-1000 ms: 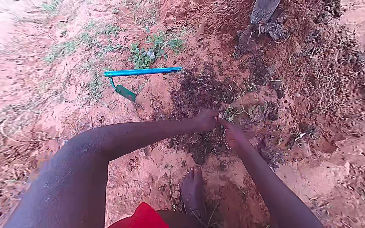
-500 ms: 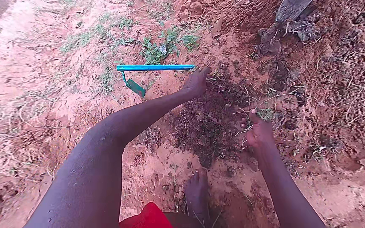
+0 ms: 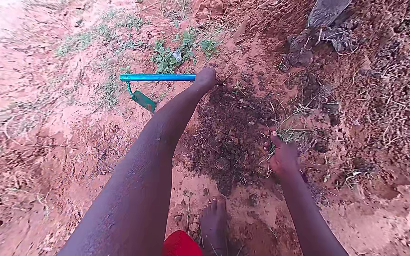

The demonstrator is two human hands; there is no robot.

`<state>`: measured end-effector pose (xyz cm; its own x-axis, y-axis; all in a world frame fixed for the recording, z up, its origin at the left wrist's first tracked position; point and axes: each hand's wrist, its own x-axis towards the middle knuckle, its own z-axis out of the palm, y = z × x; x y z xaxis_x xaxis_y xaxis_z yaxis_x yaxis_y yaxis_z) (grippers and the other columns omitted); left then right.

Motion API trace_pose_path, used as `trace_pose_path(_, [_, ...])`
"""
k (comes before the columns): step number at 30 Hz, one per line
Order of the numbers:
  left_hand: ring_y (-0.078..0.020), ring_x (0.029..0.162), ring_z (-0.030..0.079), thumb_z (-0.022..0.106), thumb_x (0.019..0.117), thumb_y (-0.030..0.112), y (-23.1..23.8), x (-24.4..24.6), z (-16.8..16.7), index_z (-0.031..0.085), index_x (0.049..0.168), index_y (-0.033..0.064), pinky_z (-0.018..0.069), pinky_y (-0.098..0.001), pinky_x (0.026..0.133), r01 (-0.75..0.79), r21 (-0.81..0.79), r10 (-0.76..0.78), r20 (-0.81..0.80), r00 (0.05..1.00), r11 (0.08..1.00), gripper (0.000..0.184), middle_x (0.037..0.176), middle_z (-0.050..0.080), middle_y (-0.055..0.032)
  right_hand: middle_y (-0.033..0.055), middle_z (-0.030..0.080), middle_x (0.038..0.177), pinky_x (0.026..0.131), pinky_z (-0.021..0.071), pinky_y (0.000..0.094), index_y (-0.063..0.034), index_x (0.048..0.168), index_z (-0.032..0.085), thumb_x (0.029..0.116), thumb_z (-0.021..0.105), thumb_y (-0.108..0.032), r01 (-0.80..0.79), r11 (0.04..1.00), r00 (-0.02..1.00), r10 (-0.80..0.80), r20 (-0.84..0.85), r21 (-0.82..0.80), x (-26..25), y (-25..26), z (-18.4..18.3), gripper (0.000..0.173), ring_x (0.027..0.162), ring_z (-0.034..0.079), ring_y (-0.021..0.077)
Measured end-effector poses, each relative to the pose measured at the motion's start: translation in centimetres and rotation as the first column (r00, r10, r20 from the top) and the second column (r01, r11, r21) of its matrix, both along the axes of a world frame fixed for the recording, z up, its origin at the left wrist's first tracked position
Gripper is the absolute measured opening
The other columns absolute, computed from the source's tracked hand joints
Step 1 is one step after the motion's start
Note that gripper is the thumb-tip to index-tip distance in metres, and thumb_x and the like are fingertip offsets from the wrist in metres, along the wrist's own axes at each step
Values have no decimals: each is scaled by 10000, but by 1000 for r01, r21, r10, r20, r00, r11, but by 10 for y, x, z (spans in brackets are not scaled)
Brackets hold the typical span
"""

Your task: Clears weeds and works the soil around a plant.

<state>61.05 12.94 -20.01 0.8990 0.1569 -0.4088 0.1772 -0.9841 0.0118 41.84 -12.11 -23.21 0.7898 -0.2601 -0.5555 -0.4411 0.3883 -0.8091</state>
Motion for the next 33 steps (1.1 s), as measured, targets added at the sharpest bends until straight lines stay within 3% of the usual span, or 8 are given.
trace_pose_path(4, [-493, 1243, 577, 568, 993, 74, 3, 6, 6, 632, 1138, -115, 483, -683, 942, 37, 40, -36, -42, 998, 999, 246, 1281, 601, -326, 55, 677, 851, 446, 474, 185, 10, 1165, 560, 1066, 510, -34, -37, 999, 999, 37, 5, 11, -1, -3, -5, 120, 503, 559, 68])
trace_pose_path(10, [-483, 1227, 587, 545, 1016, 272, 1, 16, 5, 658, 1152, -47, 462, -710, 912, 48, 78, -42, -77, 996, 996, 364, 1253, 625, -304, 57, 682, 848, 451, 468, 183, 9, 1163, 566, 1067, 511, -40, -105, 994, 994, 105, -26, 0, -1, -14, -9, 121, 513, 562, 66])
trace_pose_path(16, [-497, 1235, 577, 588, 993, 95, -19, 13, 11, 638, 1161, -112, 468, -692, 920, 147, 209, -121, -133, 984, 967, 272, 1294, 608, -317, 59, 684, 847, 457, 478, 189, 18, 1138, 583, 1062, 519, -32, -112, 994, 994, 112, -19, 2, -3, -19, -12, 112, 512, 565, 70])
trace_pose_path(23, [-499, 1193, 595, 504, 1034, 132, -3, 13, 26, 667, 1087, -77, 456, -705, 917, 403, 130, -382, -160, 910, 906, 270, 1185, 644, -310, 53, 686, 869, 470, 486, 187, 17, 1159, 573, 1062, 518, -33, -137, 990, 991, 137, -9, -20, -9, -21, -3, 122, 543, 585, 68])
trace_pose_path(25, [-497, 1184, 598, 468, 1061, 147, -1, 3, 32, 673, 1125, -57, 452, -698, 924, 441, 109, -420, -170, 891, 891, 296, 1169, 654, -301, 54, 686, 871, 470, 486, 185, 18, 1158, 575, 1062, 520, -35, -143, 989, 990, 143, -7, -27, -9, -22, -1, 123, 541, 585, 65])
trace_pose_path(27, [-512, 1205, 591, 454, 1078, 161, 11, -7, 41, 659, 1215, -27, 453, -715, 925, 365, 94, -356, -100, 929, 926, 310, 1212, 648, -305, 61, 684, 876, 471, 487, 189, 17, 1160, 573, 1061, 522, -34, -154, 988, 988, 154, -7, -26, -10, -21, -3, 123, 539, 583, 72])
trace_pose_path(30, [-509, 1263, 564, 441, 1075, 147, 48, -7, 37, 628, 1296, -17, 436, -718, 991, 107, -54, -97, 157, 983, 993, 333, 1293, 618, -313, 58, 691, 854, 466, 488, 195, 14, 1156, 581, 1060, 531, -45, -157, 987, 988, 157, -6, -37, -9, -18, -6, 124, 527, 579, 73])
trace_pose_path(33, [-489, 1321, 525, 438, 1064, 121, 62, -4, 31, 593, 1324, -62, 407, -668, 1071, -57, -216, 111, 247, 963, 975, 353, 1352, 579, -324, 60, 690, 860, 470, 480, 194, 13, 1149, 588, 1061, 529, -45, -157, 987, 988, 156, -13, -32, -6, -12, -5, 121, 534, 576, 73])
